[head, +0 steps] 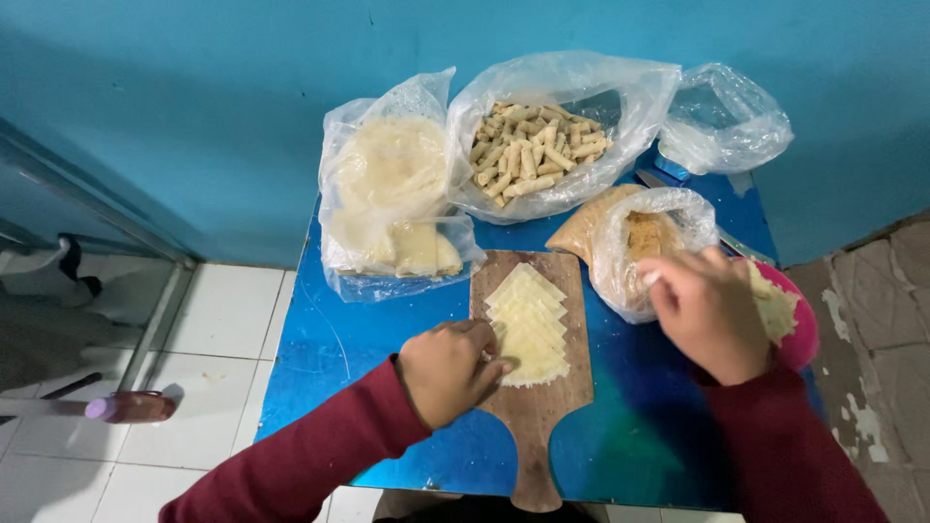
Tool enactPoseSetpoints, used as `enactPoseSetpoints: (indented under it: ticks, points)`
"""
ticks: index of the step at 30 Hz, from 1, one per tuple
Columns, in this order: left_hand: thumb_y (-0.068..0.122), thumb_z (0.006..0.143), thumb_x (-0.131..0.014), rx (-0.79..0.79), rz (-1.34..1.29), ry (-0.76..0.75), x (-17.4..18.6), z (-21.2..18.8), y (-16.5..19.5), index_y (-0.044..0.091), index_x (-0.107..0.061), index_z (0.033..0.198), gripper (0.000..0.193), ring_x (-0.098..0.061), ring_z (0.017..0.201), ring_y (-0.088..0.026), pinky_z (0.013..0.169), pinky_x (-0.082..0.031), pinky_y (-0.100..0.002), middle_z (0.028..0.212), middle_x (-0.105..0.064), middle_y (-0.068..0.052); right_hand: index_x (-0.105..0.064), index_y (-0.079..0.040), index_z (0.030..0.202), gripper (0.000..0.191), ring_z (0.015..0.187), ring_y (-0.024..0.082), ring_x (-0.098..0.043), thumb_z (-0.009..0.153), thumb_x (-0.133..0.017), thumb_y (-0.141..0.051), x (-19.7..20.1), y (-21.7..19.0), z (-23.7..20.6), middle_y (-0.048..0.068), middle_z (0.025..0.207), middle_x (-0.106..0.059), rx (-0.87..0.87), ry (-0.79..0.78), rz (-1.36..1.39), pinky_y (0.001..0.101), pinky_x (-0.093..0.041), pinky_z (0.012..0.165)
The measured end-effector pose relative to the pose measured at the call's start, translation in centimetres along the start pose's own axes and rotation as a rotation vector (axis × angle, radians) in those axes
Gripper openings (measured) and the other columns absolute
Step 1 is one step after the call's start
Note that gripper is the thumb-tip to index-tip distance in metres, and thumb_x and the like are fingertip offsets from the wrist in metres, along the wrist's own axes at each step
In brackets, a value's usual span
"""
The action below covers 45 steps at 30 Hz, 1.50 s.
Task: The person places filling from a pink container onto thin dough sheets on a wooden board, sprinkles brown powder over the filling using a spoon, and folds or rolls the dough around the filling. They repeat this cycle, stacking finished pieces on the board and taking more dough sheets from a plastic bag.
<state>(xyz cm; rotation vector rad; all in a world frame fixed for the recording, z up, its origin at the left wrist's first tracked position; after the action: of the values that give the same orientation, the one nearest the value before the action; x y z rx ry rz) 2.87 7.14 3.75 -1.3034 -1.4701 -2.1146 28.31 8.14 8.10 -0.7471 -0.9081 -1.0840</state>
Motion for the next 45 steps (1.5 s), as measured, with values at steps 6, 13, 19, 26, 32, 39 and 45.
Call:
enactPoseSetpoints:
  ticks: [6, 13, 19, 26, 32, 39, 45]
  points:
    - [0.036, 0.088, -0.073, -0.021, 0.003, 0.03, -0.7, -0.6, 0.1, 0.006, -0.066, 0.089, 0.031, -0.068, 0.083, -0.034, 0.067, -0.055, -0.044, 0.09, -0.07, -0.012, -0.069, -0.011, 0.106, 0.008, 0.089, 0.032, -0.062, 0.101, -0.069, -0.017, 0.4, 3.0, 0.3, 0.006, 0.102, -0.074, -0.113, 0.167, 0.068, 0.0449, -0.047, 0.084]
    - [0.035, 0.088, -0.074, -0.008, 0.017, 0.021, -1.2, -0.7, 0.3, 0.005, -0.064, 0.089, 0.032, -0.068, 0.083, -0.032, 0.067, -0.056, -0.043, 0.092, -0.068, -0.012, -0.074, -0.007, 0.111, 0.012, 0.08, 0.028, -0.062, 0.105, -0.066, -0.012, -0.2, 5.4, 0.1, 0.008, 0.097, -0.075, -0.205, 0.225, 0.136, 0.0398, -0.052, 0.077]
    - [0.032, 0.088, -0.075, -0.046, 0.027, 0.023, -1.4, -0.7, 0.5, 0.005, -0.062, 0.091, 0.03, -0.068, 0.083, -0.033, 0.066, -0.056, -0.043, 0.093, -0.067, -0.013, -0.072, -0.003, 0.117, 0.019, 0.073, 0.012, -0.063, 0.105, -0.06, -0.012, -2.9, 8.7, -0.2, 0.007, 0.096, -0.076, -0.502, 0.138, 0.549, 0.0254, -0.048, 0.067]
    - [0.024, 0.084, -0.075, -0.066, 0.015, 0.06, -2.1, -0.6, 0.5, 0.007, -0.063, 0.094, 0.023, -0.068, 0.084, -0.033, 0.067, -0.056, -0.043, 0.093, -0.068, -0.013, -0.069, 0.004, 0.118, 0.02, 0.083, 0.003, -0.063, 0.107, -0.058, -0.008, -5.0, 11.5, -0.8, 0.009, 0.1, -0.074, -0.595, 0.178, 0.907, 0.0185, -0.046, 0.072]
    - [0.023, 0.086, -0.073, -0.077, 0.021, 0.042, -2.8, -0.6, 0.4, 0.006, -0.062, 0.096, 0.022, -0.067, 0.085, -0.035, 0.069, -0.056, -0.045, 0.094, -0.067, -0.015, -0.069, 0.003, 0.119, 0.021, 0.073, 0.002, -0.047, 0.106, -0.058, -0.008, -3.8, 12.1, -1.7, 0.008, 0.101, -0.073, -0.653, 0.211, 1.043, 0.0167, -0.036, 0.066]
    - [0.025, 0.085, -0.074, -0.062, 0.042, 0.105, -2.3, -0.6, 0.4, 0.004, -0.062, 0.097, 0.027, -0.068, 0.092, -0.037, 0.072, -0.056, -0.045, 0.108, -0.069, -0.018, -0.067, 0.004, 0.121, 0.021, 0.072, 0.005, -0.046, 0.108, -0.057, -0.01, 0.3, 10.4, -4.4, 0.01, 0.1, -0.071, -0.778, 0.179, 1.081, 0.0189, -0.036, 0.063]
    - [0.025, 0.082, -0.075, -0.06, 0.12, 0.114, -2.4, -1.0, 0.9, 0.004, -0.064, 0.098, 0.028, -0.068, 0.092, -0.036, 0.069, -0.056, -0.045, 0.107, -0.068, -0.016, -0.066, 0.004, 0.122, 0.023, 0.078, 0.008, -0.05, 0.108, -0.055, -0.011, -0.3, 6.0, -8.1, 0.011, 0.101, -0.07, -0.811, 0.039, 1.313, 0.0206, -0.039, 0.071]
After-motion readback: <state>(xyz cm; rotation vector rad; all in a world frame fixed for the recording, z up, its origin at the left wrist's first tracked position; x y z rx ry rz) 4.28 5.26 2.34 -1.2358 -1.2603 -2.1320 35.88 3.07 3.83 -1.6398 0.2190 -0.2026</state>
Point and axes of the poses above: each hand's wrist, its own z-axis towards the middle knuckle, its own x-axis out of the back of the hand, y = z × x, the point moved 9 cm from there along z, towards the middle knuckle
